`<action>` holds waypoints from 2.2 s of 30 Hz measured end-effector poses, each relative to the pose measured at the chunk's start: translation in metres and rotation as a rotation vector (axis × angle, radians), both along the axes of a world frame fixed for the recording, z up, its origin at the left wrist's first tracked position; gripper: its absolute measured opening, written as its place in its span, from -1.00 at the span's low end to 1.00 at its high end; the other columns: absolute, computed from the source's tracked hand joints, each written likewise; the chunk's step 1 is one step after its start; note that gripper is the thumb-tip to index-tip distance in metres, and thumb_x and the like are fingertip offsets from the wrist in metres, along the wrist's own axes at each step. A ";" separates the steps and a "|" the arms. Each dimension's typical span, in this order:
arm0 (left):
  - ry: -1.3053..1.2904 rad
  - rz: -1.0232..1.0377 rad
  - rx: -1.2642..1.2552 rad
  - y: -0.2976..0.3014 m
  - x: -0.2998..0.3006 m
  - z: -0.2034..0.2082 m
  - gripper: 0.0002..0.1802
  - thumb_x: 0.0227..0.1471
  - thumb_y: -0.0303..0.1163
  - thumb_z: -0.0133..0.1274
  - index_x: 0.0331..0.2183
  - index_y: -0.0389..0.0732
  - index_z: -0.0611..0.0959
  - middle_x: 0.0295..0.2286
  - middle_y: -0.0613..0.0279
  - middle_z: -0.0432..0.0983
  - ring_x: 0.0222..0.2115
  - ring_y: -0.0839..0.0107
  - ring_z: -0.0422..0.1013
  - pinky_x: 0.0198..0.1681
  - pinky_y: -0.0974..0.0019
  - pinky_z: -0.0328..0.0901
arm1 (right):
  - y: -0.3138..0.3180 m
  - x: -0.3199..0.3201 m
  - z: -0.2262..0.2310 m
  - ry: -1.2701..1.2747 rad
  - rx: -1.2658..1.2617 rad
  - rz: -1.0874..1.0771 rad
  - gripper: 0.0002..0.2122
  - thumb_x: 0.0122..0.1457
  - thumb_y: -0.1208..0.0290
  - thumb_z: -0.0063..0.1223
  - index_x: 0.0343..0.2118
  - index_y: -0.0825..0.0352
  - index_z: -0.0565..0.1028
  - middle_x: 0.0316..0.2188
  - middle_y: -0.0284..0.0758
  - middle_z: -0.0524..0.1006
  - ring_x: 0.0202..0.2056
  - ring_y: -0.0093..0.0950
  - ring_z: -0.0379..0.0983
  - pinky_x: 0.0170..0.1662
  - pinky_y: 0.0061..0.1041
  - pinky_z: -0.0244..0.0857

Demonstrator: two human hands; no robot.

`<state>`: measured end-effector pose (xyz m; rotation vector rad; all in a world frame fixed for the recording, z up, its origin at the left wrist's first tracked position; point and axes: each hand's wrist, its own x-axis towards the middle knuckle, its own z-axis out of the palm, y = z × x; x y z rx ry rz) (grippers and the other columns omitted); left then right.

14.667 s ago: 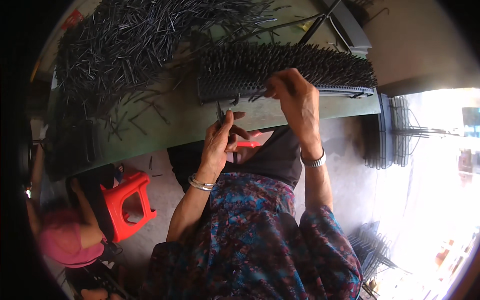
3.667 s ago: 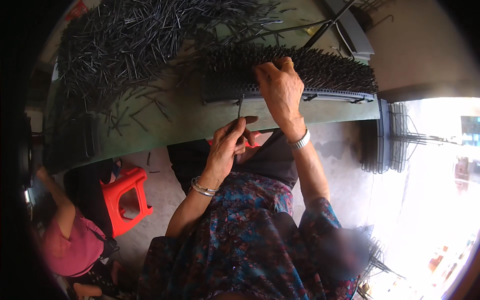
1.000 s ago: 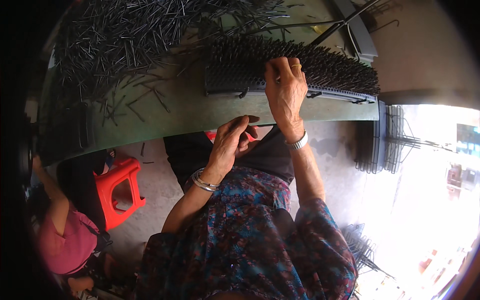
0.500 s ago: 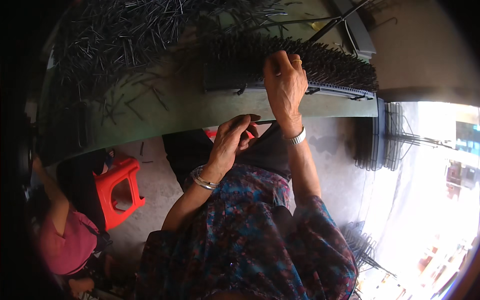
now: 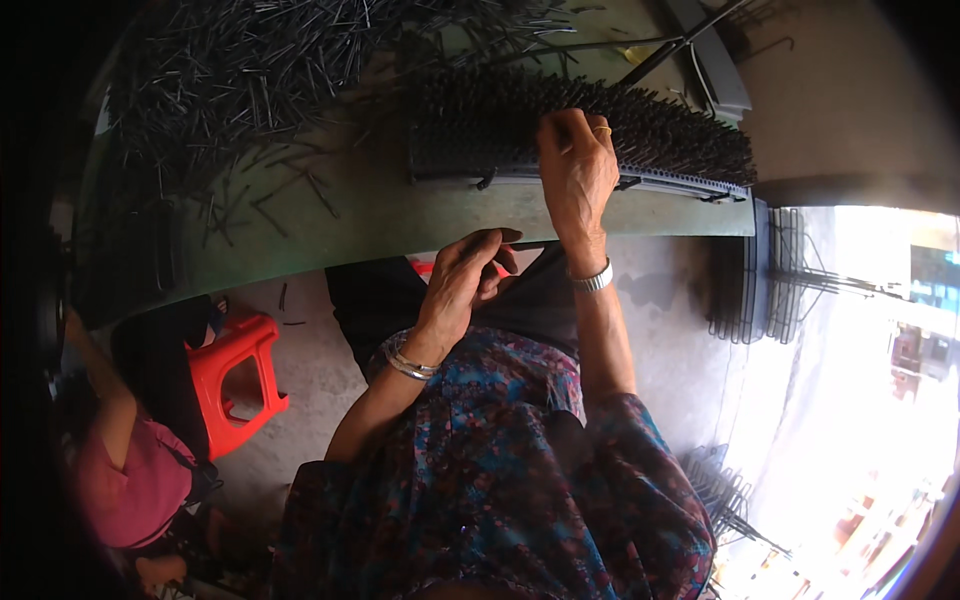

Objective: Inserting small metal pins into a perforated grid plate at a workbench.

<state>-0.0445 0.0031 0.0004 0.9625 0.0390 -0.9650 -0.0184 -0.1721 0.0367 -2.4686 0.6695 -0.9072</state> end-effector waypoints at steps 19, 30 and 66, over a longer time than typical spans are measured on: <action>0.226 0.107 -0.047 -0.009 0.022 0.024 -0.46 0.16 0.02 0.06 -0.19 -0.35 0.61 -0.40 0.24 0.58 -0.44 0.53 0.46 -0.40 0.45 0.35 | 0.032 -0.044 0.021 -0.143 -0.295 0.447 -0.81 -0.04 0.63 0.19 -0.32 0.29 0.55 -0.27 -0.32 0.52 -0.34 -0.38 0.48 -0.32 -0.45 0.34; 0.141 -0.089 0.071 0.003 0.034 0.023 -0.68 0.21 -0.19 0.03 -0.30 -0.29 0.61 -0.48 0.30 0.52 -0.53 0.55 0.43 -0.47 0.44 0.38 | 0.033 -0.079 0.014 0.061 0.238 0.393 -0.66 -0.06 0.57 0.30 -0.15 0.35 0.56 -0.31 -0.27 0.50 -0.33 -0.40 0.48 -0.27 -0.45 0.37; -0.068 -0.175 0.093 -0.010 0.022 0.008 -0.54 0.30 -0.09 -0.15 -0.16 -0.30 0.62 -0.47 0.19 0.62 -0.65 0.64 0.35 -0.55 0.55 0.20 | -0.008 0.002 0.002 0.068 -0.203 0.191 -0.80 -0.02 0.57 0.29 -0.28 0.28 0.61 -0.35 -0.35 0.49 -0.37 -0.51 0.44 -0.34 -0.52 0.33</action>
